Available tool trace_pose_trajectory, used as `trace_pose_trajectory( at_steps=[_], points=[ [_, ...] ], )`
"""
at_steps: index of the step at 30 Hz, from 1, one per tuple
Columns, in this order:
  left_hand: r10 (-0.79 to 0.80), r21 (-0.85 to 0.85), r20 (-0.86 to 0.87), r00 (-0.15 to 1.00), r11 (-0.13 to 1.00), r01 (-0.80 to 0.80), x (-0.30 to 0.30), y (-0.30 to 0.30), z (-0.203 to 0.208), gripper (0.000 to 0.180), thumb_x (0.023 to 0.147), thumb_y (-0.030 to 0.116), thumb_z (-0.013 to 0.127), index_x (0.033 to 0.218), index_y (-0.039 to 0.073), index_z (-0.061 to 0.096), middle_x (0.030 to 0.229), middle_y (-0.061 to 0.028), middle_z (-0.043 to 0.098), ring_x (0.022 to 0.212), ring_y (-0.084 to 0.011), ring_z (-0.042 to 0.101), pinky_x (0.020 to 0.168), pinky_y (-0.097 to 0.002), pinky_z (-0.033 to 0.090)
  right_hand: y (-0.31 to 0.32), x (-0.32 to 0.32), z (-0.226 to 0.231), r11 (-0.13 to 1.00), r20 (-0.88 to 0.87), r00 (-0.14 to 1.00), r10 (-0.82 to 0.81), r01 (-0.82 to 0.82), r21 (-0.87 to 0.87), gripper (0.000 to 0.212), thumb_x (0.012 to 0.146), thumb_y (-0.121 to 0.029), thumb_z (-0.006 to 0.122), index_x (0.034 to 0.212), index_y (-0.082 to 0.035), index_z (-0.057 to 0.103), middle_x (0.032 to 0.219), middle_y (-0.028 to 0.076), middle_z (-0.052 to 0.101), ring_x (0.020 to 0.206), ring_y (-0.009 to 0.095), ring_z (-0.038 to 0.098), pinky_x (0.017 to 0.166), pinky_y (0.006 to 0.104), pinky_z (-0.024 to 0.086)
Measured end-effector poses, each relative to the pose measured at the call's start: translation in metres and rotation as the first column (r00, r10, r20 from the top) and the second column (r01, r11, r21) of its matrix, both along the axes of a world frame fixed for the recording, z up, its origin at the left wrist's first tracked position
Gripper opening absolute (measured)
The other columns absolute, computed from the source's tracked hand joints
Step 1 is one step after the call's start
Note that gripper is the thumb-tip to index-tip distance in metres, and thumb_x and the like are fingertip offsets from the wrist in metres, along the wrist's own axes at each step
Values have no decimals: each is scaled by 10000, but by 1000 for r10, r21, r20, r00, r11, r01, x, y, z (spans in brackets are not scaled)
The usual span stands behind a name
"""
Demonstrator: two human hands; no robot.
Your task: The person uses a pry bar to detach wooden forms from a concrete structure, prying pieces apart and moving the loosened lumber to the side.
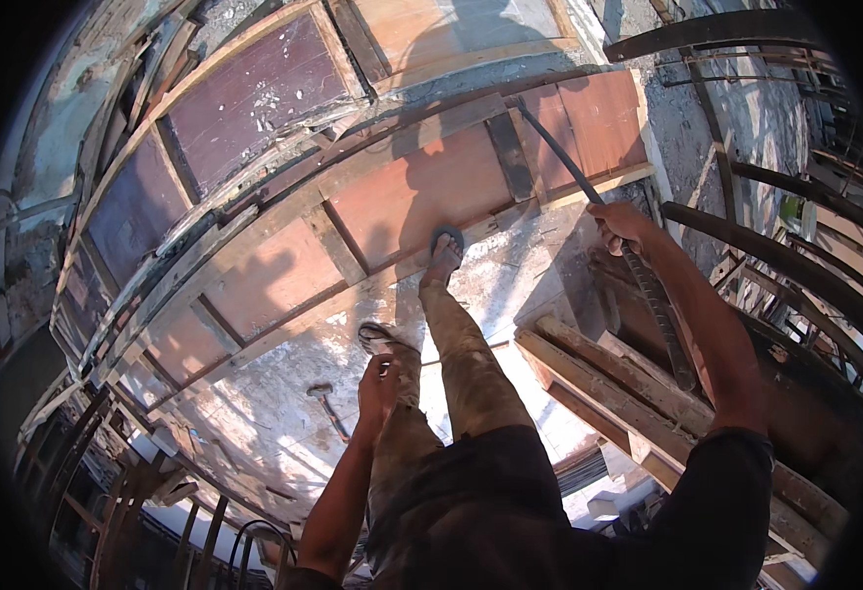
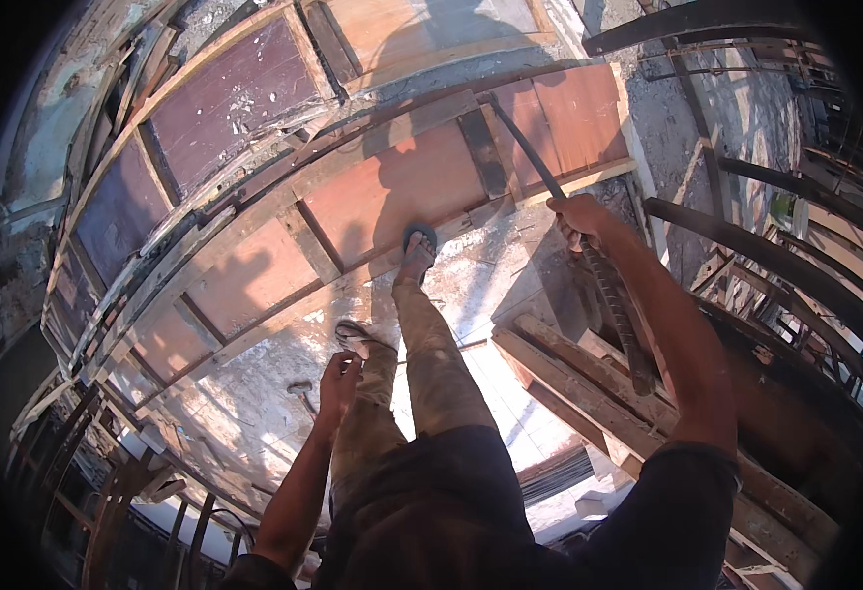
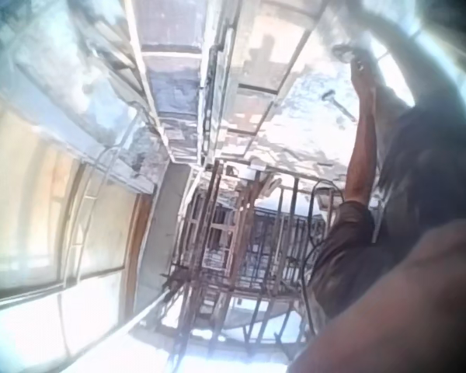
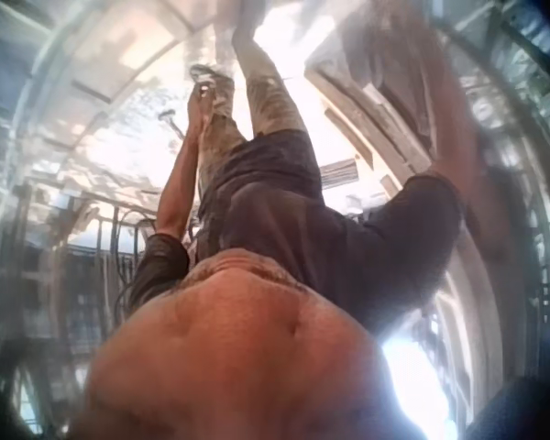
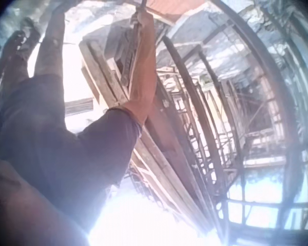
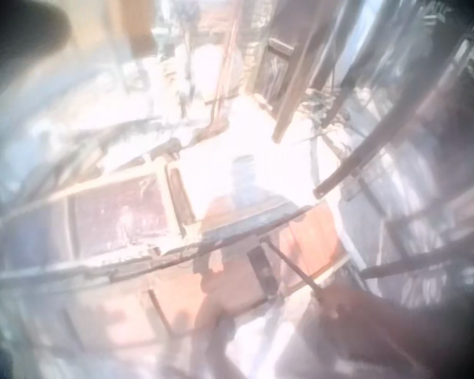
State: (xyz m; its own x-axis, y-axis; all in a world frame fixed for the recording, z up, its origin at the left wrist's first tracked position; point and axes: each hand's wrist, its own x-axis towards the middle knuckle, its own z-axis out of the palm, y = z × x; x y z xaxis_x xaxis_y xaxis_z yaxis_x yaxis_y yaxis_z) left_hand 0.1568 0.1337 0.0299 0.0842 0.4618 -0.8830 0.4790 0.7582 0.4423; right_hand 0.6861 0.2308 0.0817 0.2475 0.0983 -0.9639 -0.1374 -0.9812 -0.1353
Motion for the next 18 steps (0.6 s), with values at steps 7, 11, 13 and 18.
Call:
trace_pose_trajectory(
  at_steps=[7, 11, 13, 18],
  points=[
    [-63, 0, -45, 997, 998, 63, 17, -4, -15, 334, 967, 280, 627, 1179, 22, 609, 957, -133, 697, 852, -216, 661, 778, -354, 515, 42, 4, 0, 996, -123, 992, -23, 11, -93, 327, 980, -289, 596, 725, -104, 507, 570, -24, 414, 441, 92, 420, 393, 257, 355],
    [-155, 114, -8, 988, 981, 155, 59, 7, -7, 340, 959, 276, 627, 1167, 7, 617, 999, -180, 698, 896, -275, 681, 790, -387, 516, -58, -20, -44, 747, 451, 637, 626, -656, -110, 324, 939, -265, 573, 817, 35, 586, 690, 180, 618, 560, 268, 621, 510, 427, 483],
    [-225, 194, -52, 973, 954, 231, 61, 8, -5, 329, 956, 271, 627, 1152, 6, 624, 995, -189, 696, 898, -287, 682, 795, -391, 518, -66, -29, -50, 674, 577, 500, 645, -728, -123, 321, 929, -247, 553, 849, 61, 597, 780, 258, 640, 701, 366, 657, 631, 473, 505],
    [-182, 56, -31, 983, 981, 184, 50, 16, -1, 327, 963, 286, 622, 1171, 33, 628, 1010, -207, 700, 921, -326, 691, 808, -408, 522, 8, -20, 25, 790, 334, 725, 602, -601, -121, 361, 923, -253, 556, 863, 99, 606, 841, 333, 639, 834, 470, 658, 765, 520, 496]
  ],
)
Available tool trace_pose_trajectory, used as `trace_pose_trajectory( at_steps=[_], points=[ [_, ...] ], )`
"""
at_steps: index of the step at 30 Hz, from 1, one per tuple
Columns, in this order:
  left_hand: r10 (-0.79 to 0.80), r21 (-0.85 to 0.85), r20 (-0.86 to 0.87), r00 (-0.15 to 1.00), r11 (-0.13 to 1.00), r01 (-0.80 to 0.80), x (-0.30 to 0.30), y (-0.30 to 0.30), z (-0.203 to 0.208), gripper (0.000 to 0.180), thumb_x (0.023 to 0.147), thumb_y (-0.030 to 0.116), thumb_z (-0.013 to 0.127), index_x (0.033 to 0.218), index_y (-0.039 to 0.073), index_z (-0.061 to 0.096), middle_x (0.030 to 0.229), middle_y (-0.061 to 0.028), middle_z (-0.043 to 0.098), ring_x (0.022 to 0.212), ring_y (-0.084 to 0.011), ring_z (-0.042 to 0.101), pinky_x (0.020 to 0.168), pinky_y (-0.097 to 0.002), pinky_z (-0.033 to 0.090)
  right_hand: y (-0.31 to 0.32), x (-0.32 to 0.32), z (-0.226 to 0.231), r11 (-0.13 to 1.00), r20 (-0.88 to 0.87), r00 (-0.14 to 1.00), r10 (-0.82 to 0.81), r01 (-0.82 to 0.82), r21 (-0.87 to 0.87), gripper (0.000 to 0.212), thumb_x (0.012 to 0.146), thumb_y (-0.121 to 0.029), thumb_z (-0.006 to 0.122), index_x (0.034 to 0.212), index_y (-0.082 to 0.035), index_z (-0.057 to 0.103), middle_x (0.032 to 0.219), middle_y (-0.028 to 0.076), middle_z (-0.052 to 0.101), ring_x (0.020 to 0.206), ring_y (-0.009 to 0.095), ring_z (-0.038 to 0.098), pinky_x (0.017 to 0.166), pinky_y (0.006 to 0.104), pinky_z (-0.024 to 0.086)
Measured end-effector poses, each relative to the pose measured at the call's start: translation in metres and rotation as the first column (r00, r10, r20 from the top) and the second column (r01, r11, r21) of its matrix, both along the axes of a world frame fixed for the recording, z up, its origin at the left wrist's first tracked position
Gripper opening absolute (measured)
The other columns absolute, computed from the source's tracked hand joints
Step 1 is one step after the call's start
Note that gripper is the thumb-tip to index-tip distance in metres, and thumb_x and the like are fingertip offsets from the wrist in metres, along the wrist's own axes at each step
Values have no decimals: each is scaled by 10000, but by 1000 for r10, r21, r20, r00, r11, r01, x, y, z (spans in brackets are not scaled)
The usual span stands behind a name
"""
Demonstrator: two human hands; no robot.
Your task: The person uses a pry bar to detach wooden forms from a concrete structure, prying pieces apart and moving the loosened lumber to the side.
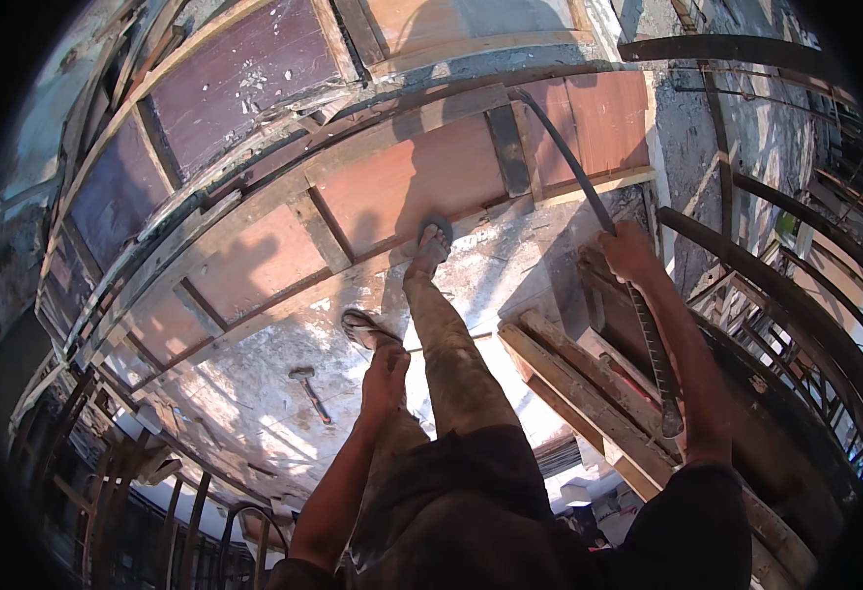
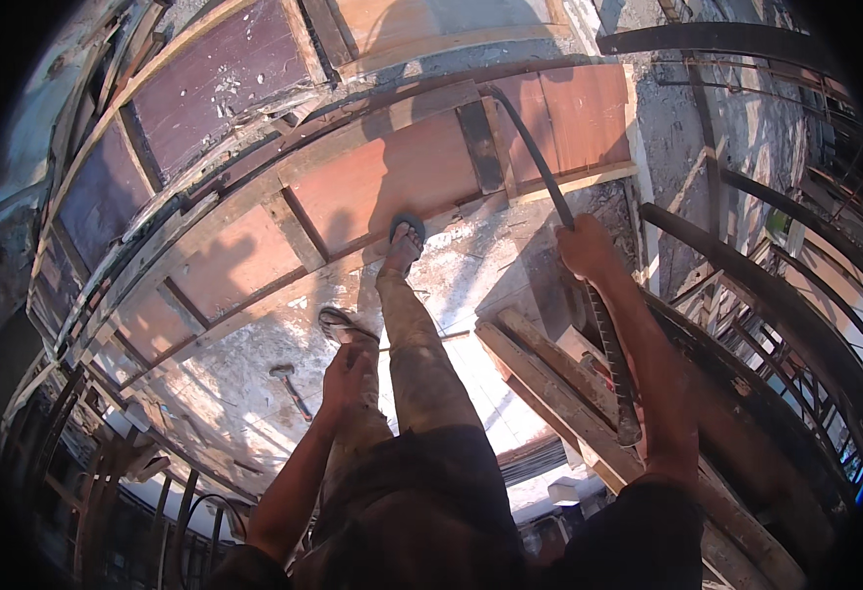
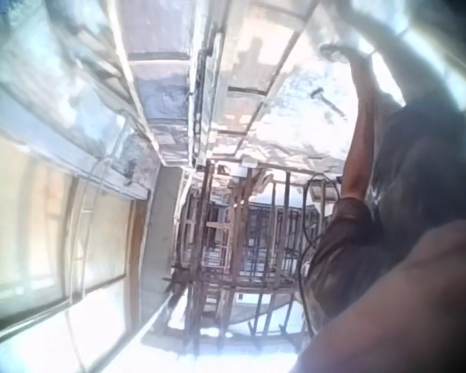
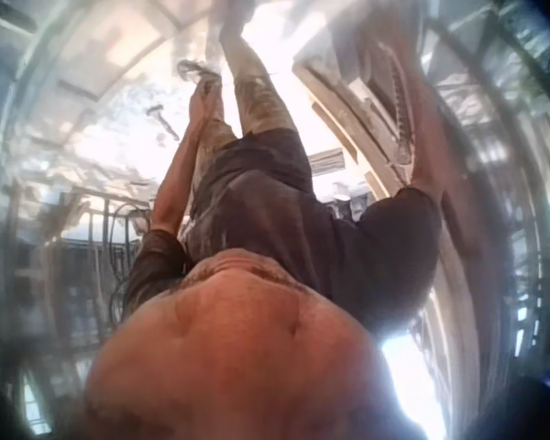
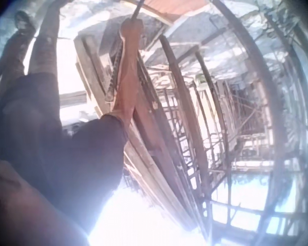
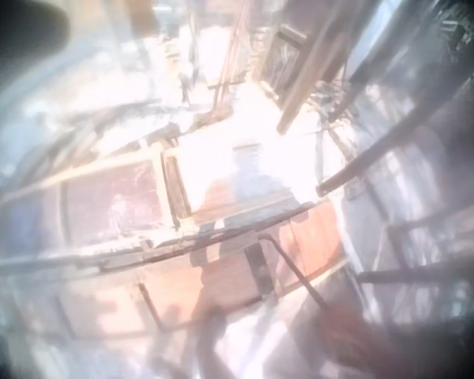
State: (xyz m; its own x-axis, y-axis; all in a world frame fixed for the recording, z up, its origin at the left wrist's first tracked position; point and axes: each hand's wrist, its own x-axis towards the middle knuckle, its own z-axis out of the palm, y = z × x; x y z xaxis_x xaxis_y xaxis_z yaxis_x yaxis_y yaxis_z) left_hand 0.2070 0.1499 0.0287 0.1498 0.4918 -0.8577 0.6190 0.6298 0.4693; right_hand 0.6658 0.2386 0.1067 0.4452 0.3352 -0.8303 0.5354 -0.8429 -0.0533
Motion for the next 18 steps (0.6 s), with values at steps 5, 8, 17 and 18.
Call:
trace_pose_trajectory(
  at_steps=[5, 8, 17, 18],
  points=[
    [-36, -45, -85, 996, 998, 33, -14, 1, 6, 322, 957, 285, 622, 1175, 48, 623, 991, -188, 711, 919, -323, 697, 815, -408, 522, -78, -34, 31, 948, 72, 961, 267, -275, 160, 335, 910, -237, 580, 964, 93, 575, 954, 359, 632, 932, 499, 636, 819, 521, 495],
    [-21, -7, -58, 998, 1000, 21, -23, -3, 0, 323, 950, 290, 618, 1158, 44, 621, 982, -167, 715, 920, -306, 697, 818, -394, 520, -152, -100, 81, 994, -196, 977, 89, -76, 72, 339, 901, -210, 594, 1037, 100, 575, 886, 326, 651, 908, 489, 645, 829, 509, 497],
    [-101, -14, 0, 995, 995, 101, -47, -13, 16, 310, 959, 290, 617, 1150, 46, 623, 954, -160, 708, 870, -266, 691, 765, -387, 526, -150, -156, 76, 726, -349, 649, -677, 666, -171, 242, 980, -285, 603, 916, -56, 557, 637, -6, 495, 467, 83, 452, 401, 275, 350],
    [-136, 6, -19, 990, 991, 136, -57, -19, 7, 328, 956, 310, 624, 1149, 45, 623, 967, -179, 716, 891, -293, 704, 770, -403, 531, -151, -140, 59, 752, -338, 684, -646, 645, -131, 242, 973, -286, 606, 941, -49, 568, 633, 2, 508, 466, 85, 470, 389, 284, 358]
  ],
)
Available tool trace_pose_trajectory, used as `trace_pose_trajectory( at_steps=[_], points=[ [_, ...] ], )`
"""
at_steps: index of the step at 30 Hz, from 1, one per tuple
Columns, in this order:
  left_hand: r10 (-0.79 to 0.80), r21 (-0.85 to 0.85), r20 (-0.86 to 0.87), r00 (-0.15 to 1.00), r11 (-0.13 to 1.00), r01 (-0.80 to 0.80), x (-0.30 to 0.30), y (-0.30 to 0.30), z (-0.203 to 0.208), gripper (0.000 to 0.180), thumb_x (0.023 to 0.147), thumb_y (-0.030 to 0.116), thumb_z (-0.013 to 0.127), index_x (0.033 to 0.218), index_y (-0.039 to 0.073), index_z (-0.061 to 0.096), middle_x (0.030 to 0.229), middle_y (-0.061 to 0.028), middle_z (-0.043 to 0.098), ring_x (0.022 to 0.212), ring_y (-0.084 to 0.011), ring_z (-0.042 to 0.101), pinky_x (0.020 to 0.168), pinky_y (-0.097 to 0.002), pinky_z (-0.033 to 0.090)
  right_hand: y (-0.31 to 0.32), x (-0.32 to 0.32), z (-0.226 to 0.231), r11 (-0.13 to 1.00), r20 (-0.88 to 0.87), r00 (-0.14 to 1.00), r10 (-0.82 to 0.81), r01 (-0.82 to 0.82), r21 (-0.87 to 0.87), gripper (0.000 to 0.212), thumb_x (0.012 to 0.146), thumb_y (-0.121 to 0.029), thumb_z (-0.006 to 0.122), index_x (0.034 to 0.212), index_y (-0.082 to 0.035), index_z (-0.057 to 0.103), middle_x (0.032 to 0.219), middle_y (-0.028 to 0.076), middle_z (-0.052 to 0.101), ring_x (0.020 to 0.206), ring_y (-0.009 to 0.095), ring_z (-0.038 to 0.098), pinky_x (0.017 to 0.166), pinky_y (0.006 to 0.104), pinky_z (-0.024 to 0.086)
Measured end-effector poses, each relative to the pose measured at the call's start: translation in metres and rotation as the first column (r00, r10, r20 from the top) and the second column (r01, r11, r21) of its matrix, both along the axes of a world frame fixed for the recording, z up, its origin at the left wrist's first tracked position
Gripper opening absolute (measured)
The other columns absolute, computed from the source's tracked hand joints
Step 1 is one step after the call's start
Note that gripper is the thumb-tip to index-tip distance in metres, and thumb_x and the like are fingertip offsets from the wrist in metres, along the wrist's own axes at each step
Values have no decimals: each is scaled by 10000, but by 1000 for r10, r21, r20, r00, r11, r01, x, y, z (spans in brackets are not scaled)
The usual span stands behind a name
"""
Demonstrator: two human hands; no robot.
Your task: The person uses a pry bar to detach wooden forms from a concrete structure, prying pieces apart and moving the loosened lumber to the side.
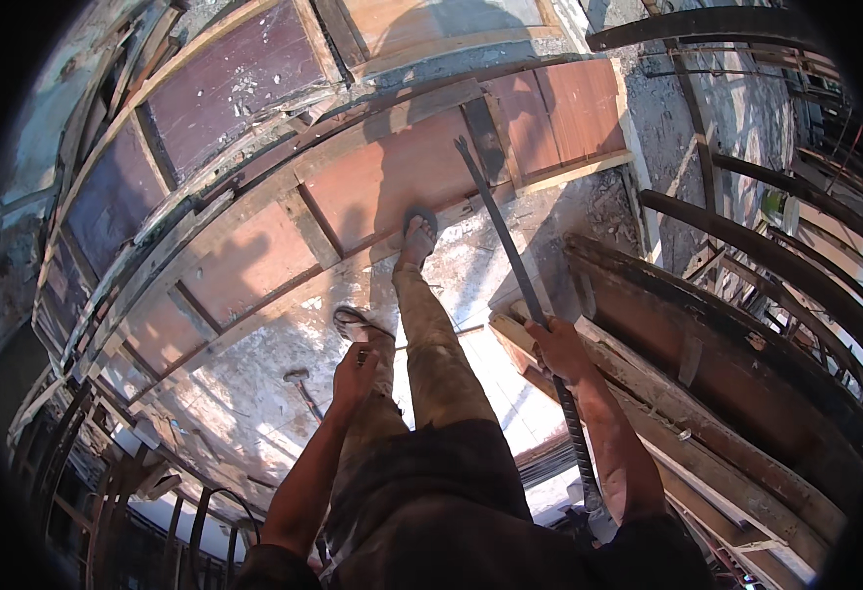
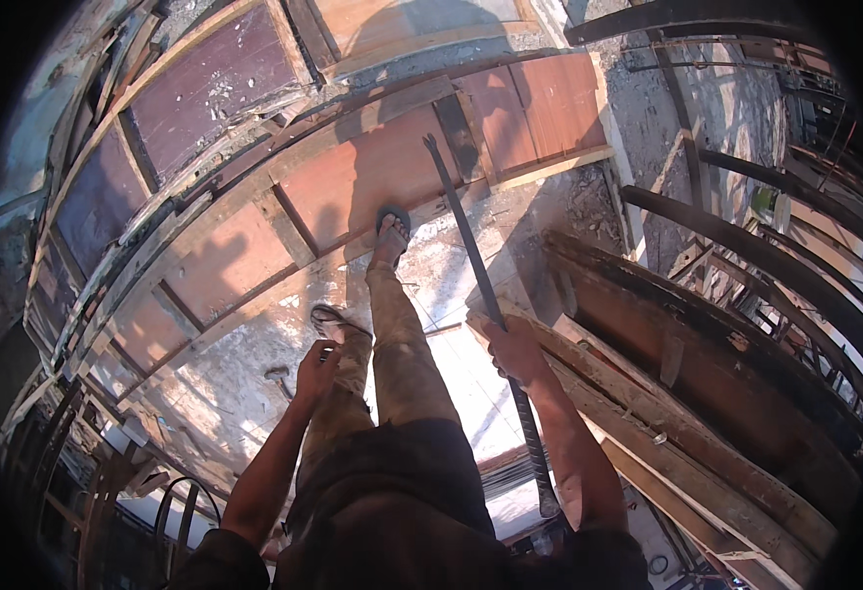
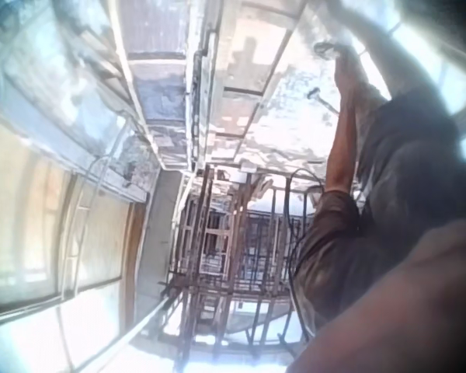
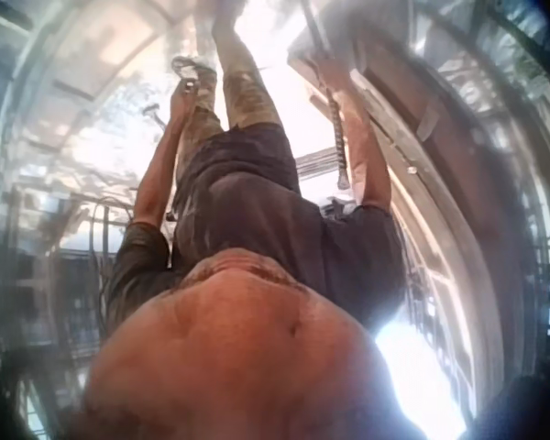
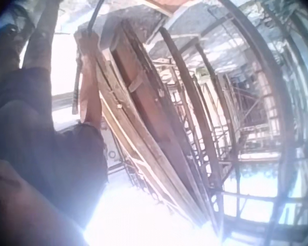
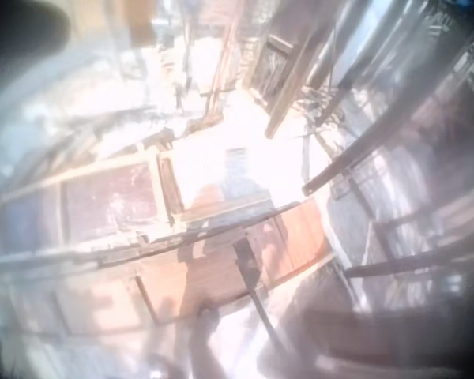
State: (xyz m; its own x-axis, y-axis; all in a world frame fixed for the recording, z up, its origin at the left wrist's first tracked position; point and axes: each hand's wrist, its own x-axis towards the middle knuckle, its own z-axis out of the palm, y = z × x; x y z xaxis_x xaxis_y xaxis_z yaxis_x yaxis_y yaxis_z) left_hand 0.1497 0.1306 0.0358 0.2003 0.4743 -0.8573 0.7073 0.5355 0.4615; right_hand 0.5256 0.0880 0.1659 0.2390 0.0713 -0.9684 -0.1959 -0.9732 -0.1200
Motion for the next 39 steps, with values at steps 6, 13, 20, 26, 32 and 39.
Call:
trace_pose_trajectory(
  at_steps=[6, 13, 20, 26, 32, 39],
  points=[
    [-43, 77, -108, 993, 996, 51, -35, -15, -22, 311, 953, 320, 620, 1128, 64, 632, 958, -186, 715, 876, -333, 698, 775, -429, 524, 46, 96, -51, 1000, 122, 992, 1, 3, -29, 231, 968, -264, 616, 843, -80, 553, 619, 5, 474, 450, 100, 438, 365, 271, 310],
    [94, 40, -155, 984, 995, -88, -24, -24, -35, 308, 946, 307, 624, 1111, 48, 647, 904, -136, 691, 815, -208, 654, 739, -347, 502, 106, 158, -48, 997, -14, 1000, -8, 7, -74, 245, 1009, -283, 578, 814, -147, 521, 590, -72, 355, 428, 31, 279, 365, 237, 198],
    [45, -36, -86, 995, 998, -49, 13, -21, -32, 367, 959, 347, 604, 1144, 30, 620, 986, -193, 713, 910, -356, 692, 799, -431, 521, 121, 176, -45, 985, 37, 990, 138, -133, -109, 300, 956, -367, 652, 797, -154, 514, 602, -79, 341, 433, 32, 285, 380, 231, 190],
    [-29, -8, -106, 994, 1000, 28, 29, -12, -36, 356, 961, 311, 614, 1174, 26, 615, 951, -179, 703, 870, -296, 680, 782, -403, 519, 108, 185, -54, 997, -84, 994, 69, -71, -20, 336, 957, -368, 651, 783, -126, 497, 591, -66, 364, 429, 36, 309, 366, 240, 222],
    [-85, -39, -111, 990, 996, 81, 27, 0, -35, 360, 959, 317, 607, 1170, 25, 610, 978, -211, 704, 920, -361, 689, 807, -442, 520, 25, 165, -133, 1000, 38, 999, 4, -4, 6, 457, 881, -530, 703, 774, -133, 504, 589, -52, 402, 414, 53, 324, 367, 257, 246],
    [-133, -125, -186, 974, 986, 111, 19, 10, -55, 309, 956, 313, 618, 1132, 60, 640, 947, -180, 711, 868, -302, 692, 779, -403, 522, -91, 107, -319, 967, 75, 969, -235, 241, -85, 503, 837, -554, 704, 611, -182, 452, 549, -75, 367, 422, 79, 313, 429, 290, 268]
  ],
)
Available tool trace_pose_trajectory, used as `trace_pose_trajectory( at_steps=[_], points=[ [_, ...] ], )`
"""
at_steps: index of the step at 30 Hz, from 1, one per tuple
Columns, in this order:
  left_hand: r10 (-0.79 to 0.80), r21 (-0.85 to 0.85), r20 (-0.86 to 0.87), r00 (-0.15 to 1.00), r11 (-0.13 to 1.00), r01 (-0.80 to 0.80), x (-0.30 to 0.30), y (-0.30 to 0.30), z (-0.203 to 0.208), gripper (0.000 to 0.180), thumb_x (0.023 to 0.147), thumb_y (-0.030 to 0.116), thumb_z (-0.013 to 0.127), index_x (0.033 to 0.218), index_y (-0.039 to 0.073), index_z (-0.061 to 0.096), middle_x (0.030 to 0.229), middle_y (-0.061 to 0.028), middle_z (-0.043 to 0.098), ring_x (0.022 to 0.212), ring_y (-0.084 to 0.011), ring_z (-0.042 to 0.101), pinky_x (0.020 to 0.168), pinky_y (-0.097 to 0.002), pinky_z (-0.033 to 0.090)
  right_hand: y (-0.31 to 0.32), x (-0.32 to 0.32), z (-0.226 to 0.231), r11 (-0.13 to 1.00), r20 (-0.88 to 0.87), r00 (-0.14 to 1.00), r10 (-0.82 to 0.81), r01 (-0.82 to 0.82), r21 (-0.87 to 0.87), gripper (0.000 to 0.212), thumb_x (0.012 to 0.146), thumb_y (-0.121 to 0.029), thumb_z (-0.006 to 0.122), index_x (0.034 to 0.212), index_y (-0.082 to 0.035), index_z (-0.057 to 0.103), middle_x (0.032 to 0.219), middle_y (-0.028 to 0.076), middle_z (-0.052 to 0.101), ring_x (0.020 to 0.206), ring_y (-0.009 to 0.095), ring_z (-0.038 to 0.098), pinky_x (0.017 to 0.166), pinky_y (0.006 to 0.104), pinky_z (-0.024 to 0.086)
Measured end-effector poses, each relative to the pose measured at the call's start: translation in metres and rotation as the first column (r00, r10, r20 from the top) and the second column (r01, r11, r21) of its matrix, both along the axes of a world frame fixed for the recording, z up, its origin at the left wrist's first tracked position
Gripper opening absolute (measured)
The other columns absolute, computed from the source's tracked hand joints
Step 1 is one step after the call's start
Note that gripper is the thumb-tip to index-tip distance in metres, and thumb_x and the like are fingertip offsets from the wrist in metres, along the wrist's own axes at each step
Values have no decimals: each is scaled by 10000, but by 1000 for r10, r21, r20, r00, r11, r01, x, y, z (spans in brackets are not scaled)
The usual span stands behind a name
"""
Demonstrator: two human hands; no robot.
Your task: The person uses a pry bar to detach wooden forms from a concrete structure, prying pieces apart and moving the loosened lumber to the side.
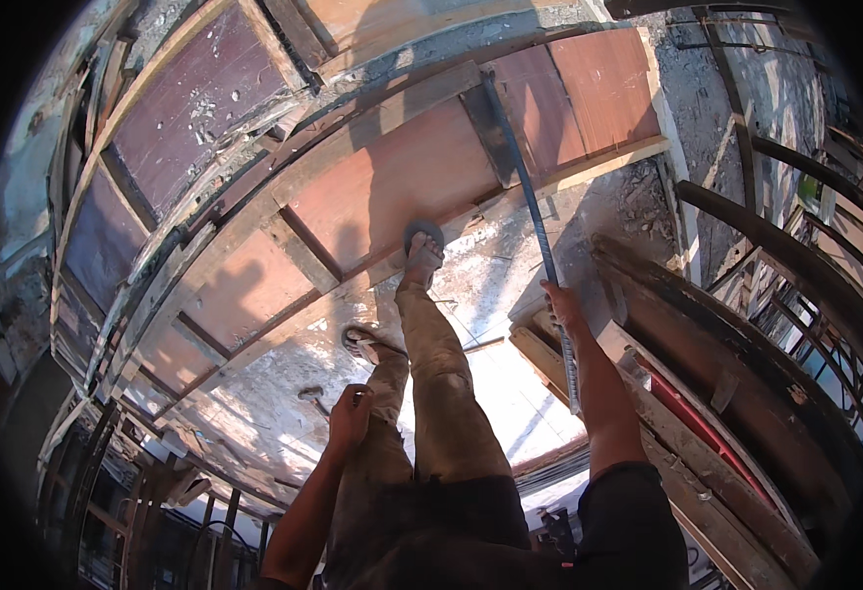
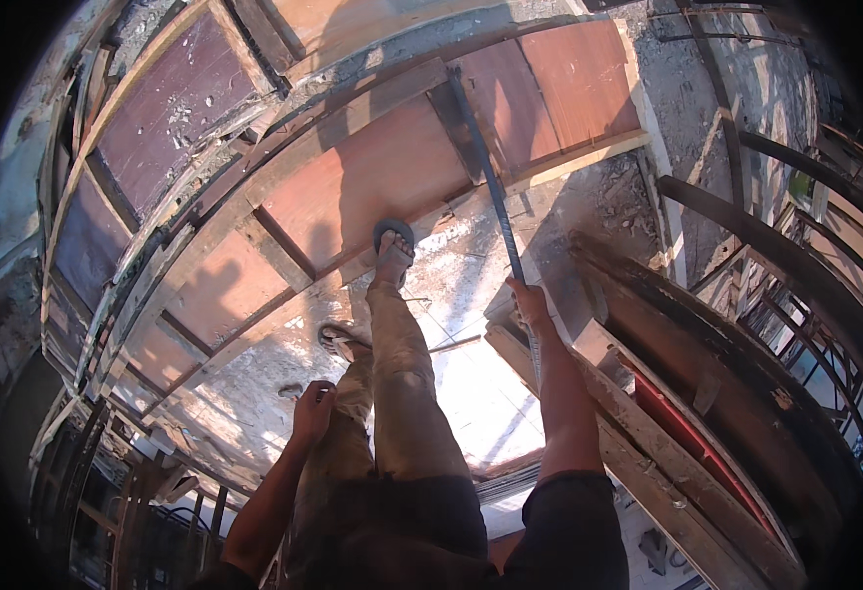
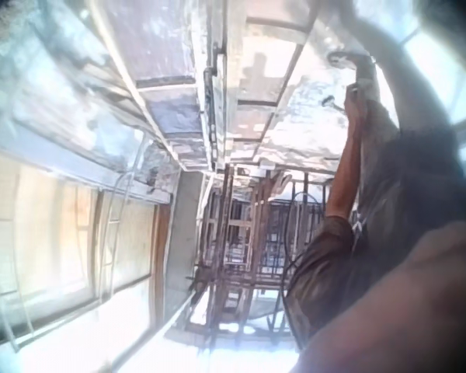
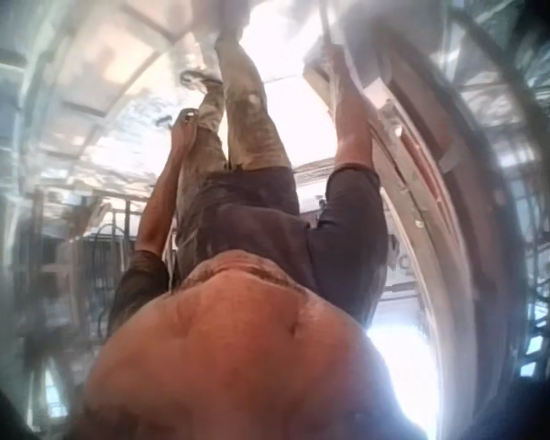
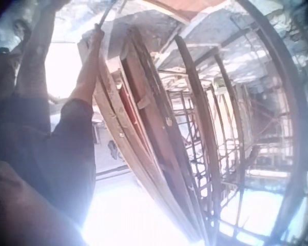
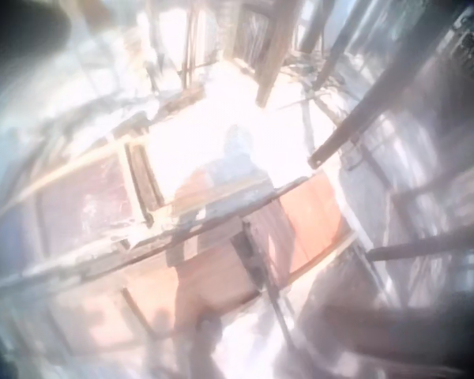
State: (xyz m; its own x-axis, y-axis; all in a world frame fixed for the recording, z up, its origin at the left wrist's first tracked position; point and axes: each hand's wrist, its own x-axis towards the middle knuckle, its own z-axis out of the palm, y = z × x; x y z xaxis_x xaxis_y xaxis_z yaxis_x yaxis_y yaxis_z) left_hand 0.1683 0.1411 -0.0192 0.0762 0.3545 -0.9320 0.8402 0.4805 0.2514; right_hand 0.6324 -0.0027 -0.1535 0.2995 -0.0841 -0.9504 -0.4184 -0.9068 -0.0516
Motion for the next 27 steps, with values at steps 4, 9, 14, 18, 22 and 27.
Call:
trace_pose_trajectory(
  at_steps=[4, 9, 14, 18, 22, 27],
  points=[
    [-115, -26, -70, 991, 993, 113, -15, 6, -13, 292, 957, 310, 613, 1133, 79, 645, 914, -153, 717, 816, -279, 690, 751, -386, 521, 3, -61, -77, 983, -81, 983, -167, 172, 65, 546, 795, -564, 733, 554, -209, 394, 495, -80, 295, 400, 80, 265, 412, 297, 223],
    [-141, 42, -123, 982, 988, 147, -10, 18, -39, 264, 960, 325, 605, 1101, 111, 665, 886, -131, 715, 813, -277, 692, 735, -392, 514, 5, -120, -182, 965, -105, 964, -245, 253, 68, 517, 762, -540, 776, 582, -190, 440, 510, -58, 343, 405, 98, 303, 424, 313, 275],
    [-296, 44, -188, 937, 950, 309, 16, 31, -54, 234, 949, 325, 622, 1092, 145, 668, 925, -112, 725, 868, -273, 704, 777, -393, 524, -8, -154, -303, 962, -30, 971, -237, 239, 129, 406, 818, -429, 708, 699, -46, 649, 587, 21, 556, 516, 165, 549, 515, 348, 458],
    [-364, 8, -218, 905, 927, 375, 22, 38, -56, 236, 942, 353, 616, 1071, 162, 671, 908, -113, 726, 862, -307, 707, 760, -415, 525, -8, -180, -351, 967, 53, 978, -203, 191, 169, 476, 851, -494, 674, 863, -22, 734, 707, 82, 650, 679, 193, 638, 663, 360, 519],
    [-322, 40, -211, 923, 940, 338, 13, 37, -64, 232, 937, 342, 626, 1072, 158, 671, 886, -113, 724, 846, -303, 708, 749, -405, 526, -7, -189, -358, 998, 205, 978, -37, 25, 60, 553, 871, -534, 644, 973, 0, 747, 850, 150, 718, 831, 251, 681, 793, 388, 528],
    [-293, 92, -164, 942, 946, 310, 20, 51, -74, 244, 940, 354, 631, 1064, 151, 683, 865, -101, 720, 815, -299, 701, 738, -403, 521, 10, -175, -340, 999, 237, 971, 41, -41, -2, 654, 827, -609, 612, 975, 15, 738, 945, 267, 713, 996, 396, 690, 872, 450, 505]
  ],
)
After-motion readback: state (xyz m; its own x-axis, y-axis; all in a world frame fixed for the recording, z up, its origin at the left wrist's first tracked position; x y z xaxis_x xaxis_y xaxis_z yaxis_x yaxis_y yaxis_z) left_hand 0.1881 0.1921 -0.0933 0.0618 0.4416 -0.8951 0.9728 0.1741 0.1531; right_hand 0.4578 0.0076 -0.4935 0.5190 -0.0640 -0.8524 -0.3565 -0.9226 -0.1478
